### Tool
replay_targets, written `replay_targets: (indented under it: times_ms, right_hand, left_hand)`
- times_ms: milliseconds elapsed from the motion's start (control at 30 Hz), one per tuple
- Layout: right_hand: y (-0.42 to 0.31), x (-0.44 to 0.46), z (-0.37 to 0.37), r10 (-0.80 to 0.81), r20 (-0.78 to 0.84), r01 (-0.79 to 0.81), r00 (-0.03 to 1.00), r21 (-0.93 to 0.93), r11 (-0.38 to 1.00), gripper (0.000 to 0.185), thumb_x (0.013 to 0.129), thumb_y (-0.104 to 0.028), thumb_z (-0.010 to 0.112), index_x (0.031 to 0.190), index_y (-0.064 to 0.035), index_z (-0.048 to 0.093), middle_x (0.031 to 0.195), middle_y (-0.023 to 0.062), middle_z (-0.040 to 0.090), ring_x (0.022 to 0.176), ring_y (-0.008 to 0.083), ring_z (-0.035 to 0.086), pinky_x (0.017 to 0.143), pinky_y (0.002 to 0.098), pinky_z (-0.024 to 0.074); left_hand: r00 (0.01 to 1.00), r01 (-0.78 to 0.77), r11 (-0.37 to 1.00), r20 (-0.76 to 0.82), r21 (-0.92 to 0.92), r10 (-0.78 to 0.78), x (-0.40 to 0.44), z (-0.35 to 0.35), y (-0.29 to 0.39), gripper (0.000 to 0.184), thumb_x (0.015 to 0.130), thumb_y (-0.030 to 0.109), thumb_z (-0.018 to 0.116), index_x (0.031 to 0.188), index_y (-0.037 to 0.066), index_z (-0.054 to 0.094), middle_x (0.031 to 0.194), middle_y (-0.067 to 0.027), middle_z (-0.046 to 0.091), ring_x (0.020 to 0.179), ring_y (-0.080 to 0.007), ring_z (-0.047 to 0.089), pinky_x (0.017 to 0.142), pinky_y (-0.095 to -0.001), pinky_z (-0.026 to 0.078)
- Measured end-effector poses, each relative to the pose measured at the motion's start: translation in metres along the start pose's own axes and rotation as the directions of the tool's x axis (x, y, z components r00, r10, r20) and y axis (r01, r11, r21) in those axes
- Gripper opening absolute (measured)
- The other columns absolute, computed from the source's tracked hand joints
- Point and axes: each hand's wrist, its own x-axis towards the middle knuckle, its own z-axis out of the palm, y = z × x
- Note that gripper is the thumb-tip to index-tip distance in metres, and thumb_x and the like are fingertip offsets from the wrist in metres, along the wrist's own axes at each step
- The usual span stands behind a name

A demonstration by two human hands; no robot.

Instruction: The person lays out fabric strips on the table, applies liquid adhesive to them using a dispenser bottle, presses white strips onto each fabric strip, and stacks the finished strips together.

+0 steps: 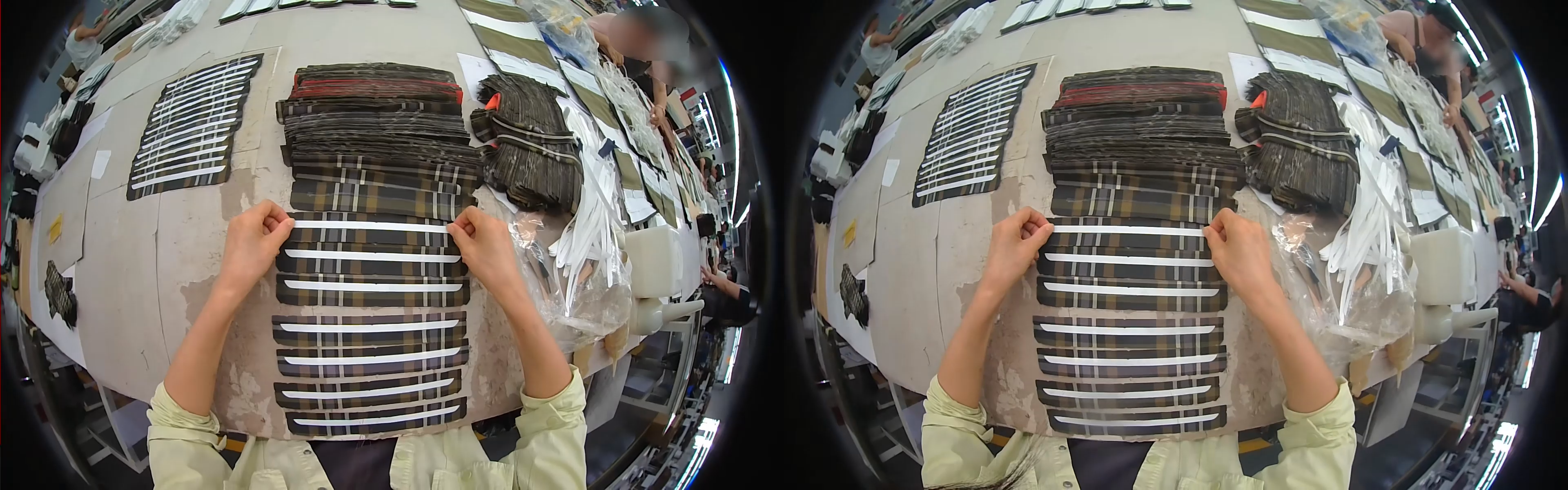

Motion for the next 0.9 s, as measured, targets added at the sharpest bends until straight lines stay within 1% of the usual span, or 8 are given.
replay_targets:
  times_ms: [133,267,333,367,467,533,767,900]
  right_hand:
    - [-0.002,0.000,-0.001,0.005,0.004,-0.005,1.000,-0.019,1.000,0.013,0.086,-0.011,0.066,0.080,0.0001,0.061,0.068,0.0166,0.064,0.065,0.0341,0.063,0.063,0.0436,0.0471]
    - [0.002,0.000,0.004,-0.107,-0.030,0.104,0.994,-0.108,0.989,0.014,0.086,-0.012,0.066,0.080,-0.0019,0.058,0.071,0.0172,0.066,0.072,0.0372,0.064,0.066,0.0466,0.0482]
    - [0.002,-0.001,0.003,-0.093,-0.040,0.086,0.995,-0.157,0.984,0.015,0.085,-0.013,0.067,0.080,-0.0021,0.059,0.072,0.0169,0.066,0.074,0.0371,0.065,0.067,0.0471,0.0484]
    - [0.004,0.000,0.004,-0.097,-0.043,0.089,0.994,-0.157,0.984,0.015,0.085,-0.013,0.067,0.080,-0.0021,0.059,0.072,0.0169,0.066,0.074,0.0371,0.065,0.067,0.0471,0.0484]
    - [0.005,0.003,0.005,-0.077,-0.034,0.072,0.996,-0.133,0.989,0.014,0.085,-0.013,0.067,0.080,-0.0021,0.060,0.073,0.0169,0.066,0.075,0.0376,0.065,0.068,0.0473,0.0485]
    - [0.001,0.003,0.001,-0.043,-0.012,0.041,0.999,-0.132,0.990,0.013,0.084,-0.013,0.067,0.079,-0.0019,0.062,0.075,0.0173,0.067,0.077,0.0378,0.065,0.069,0.0470,0.0486]
    - [0.003,0.001,0.003,-0.095,-0.031,0.089,0.995,-0.162,0.983,0.016,0.083,-0.013,0.069,0.080,0.0019,0.063,0.074,0.0182,0.066,0.075,0.0342,0.065,0.069,0.0432,0.0478]
    - [0.004,0.004,0.008,-0.161,-0.050,0.142,0.986,-0.276,0.951,0.013,0.082,-0.012,0.069,0.081,-0.0013,0.062,0.079,0.0191,0.068,0.080,0.0393,0.066,0.071,0.0486,0.0494]
  left_hand:
    - [1.000,-0.023,0.999,-0.017,0.032,0.024,0.000,0.001,-0.002,0.014,0.086,0.011,0.069,0.085,-0.002,0.064,0.065,-0.0065,0.061,0.058,-0.0135,0.056,0.057,-0.0291,0.047]
    - [0.996,-0.023,1.000,-0.082,0.021,0.025,0.001,0.001,-0.007,0.015,0.085,0.012,0.070,0.087,-0.001,0.062,0.064,-0.0060,0.059,0.059,-0.0140,0.057,0.058,-0.0299,0.047]
    - [0.998,-0.057,0.998,-0.018,-0.029,0.057,0.003,0.001,-0.011,0.014,0.087,0.012,0.068,0.088,0.000,0.060,0.067,0.0003,0.055,0.051,-0.0055,0.051,0.044,-0.0217,0.042]
    - [0.998,-0.060,0.998,-0.022,-0.029,0.060,0.003,0.001,-0.012,0.014,0.087,0.012,0.068,0.088,0.000,0.060,0.067,0.0003,0.055,0.051,-0.0055,0.051,0.044,-0.0217,0.042]
    - [1.000,0.004,0.998,0.008,-0.057,-0.003,0.002,-0.002,-0.005,0.014,0.086,0.012,0.069,0.088,0.001,0.061,0.067,0.0002,0.056,0.051,-0.0059,0.052,0.044,-0.0216,0.042]
    - [0.999,0.044,0.996,0.022,-0.078,-0.042,0.002,-0.003,-0.003,0.011,0.085,0.009,0.068,0.086,0.000,0.062,0.064,-0.0028,0.059,0.052,-0.0106,0.057,0.047,-0.0258,0.046]
    - [0.999,0.047,0.995,0.007,-0.089,-0.047,0.002,-0.002,-0.006,0.012,0.084,0.010,0.069,0.085,-0.001,0.063,0.064,-0.0032,0.061,0.052,-0.0103,0.058,0.045,-0.0251,0.046]
    - [0.999,-0.006,0.999,-0.033,-0.049,0.005,0.004,0.003,-0.015,0.013,0.085,0.010,0.067,0.091,0.000,0.063,0.064,-0.0057,0.062,0.052,-0.0139,0.060,0.051,-0.0291,0.048]
